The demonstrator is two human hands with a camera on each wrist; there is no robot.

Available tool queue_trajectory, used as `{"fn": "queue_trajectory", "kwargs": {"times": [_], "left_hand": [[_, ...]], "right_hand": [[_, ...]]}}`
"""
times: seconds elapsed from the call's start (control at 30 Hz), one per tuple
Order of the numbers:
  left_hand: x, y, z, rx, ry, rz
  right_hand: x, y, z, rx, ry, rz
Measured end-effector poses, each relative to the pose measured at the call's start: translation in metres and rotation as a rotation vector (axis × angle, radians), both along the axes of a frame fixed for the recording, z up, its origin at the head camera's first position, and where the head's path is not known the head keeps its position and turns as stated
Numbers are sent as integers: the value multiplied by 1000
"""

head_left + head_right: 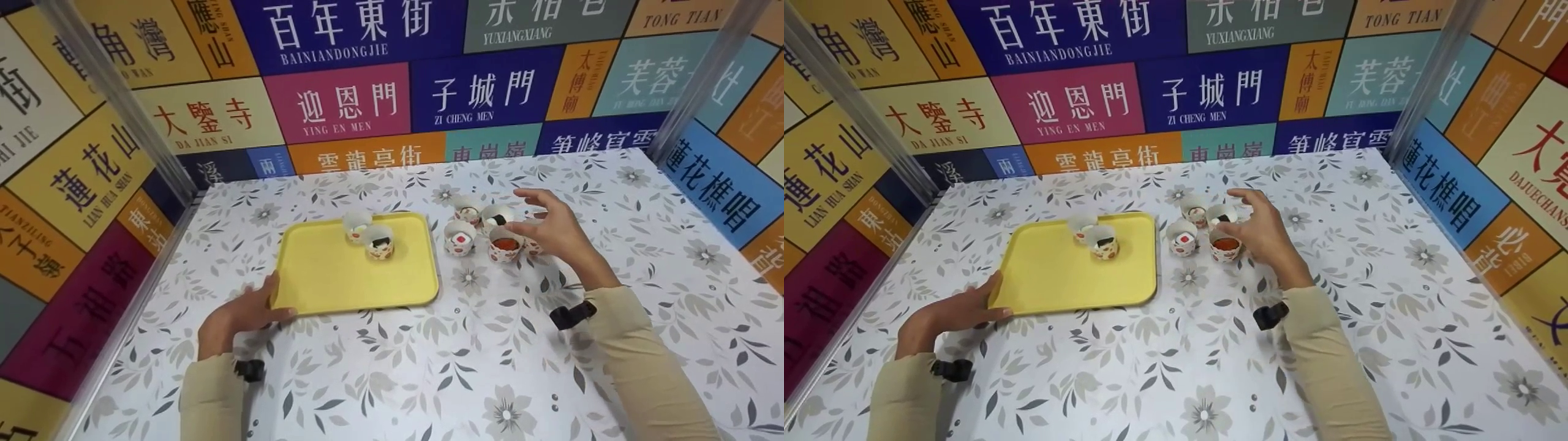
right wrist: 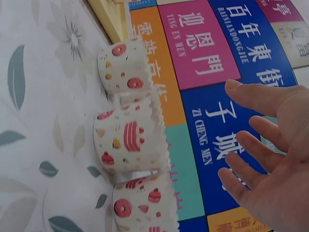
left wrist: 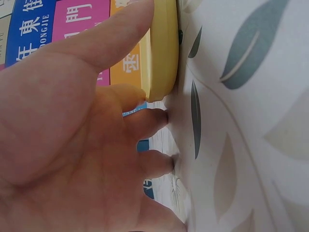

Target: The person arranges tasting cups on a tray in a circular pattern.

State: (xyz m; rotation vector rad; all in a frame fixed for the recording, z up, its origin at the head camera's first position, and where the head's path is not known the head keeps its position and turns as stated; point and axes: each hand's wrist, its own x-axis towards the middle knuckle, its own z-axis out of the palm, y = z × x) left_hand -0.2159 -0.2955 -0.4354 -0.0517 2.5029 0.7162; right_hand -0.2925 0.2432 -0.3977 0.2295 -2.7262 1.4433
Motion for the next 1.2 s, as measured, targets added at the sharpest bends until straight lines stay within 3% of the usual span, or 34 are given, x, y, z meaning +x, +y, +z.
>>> {"fn": "queue_trajectory", "kwargs": {"times": [0.3,0.53,0.9,1.2], "left_hand": [[1,1,3,3,4,-11],[2,1,3,4,9,-7],[0,0,0,-11,6,-1],[2,0,1,-6,4,-5]], "right_hand": [[-7,22,-19,-42,44,-35],[-10,33,-25,-48,-32,-57],[-16,47,-35,-33,-2,6],[-22,53,-45,-60,-112,39]]}}
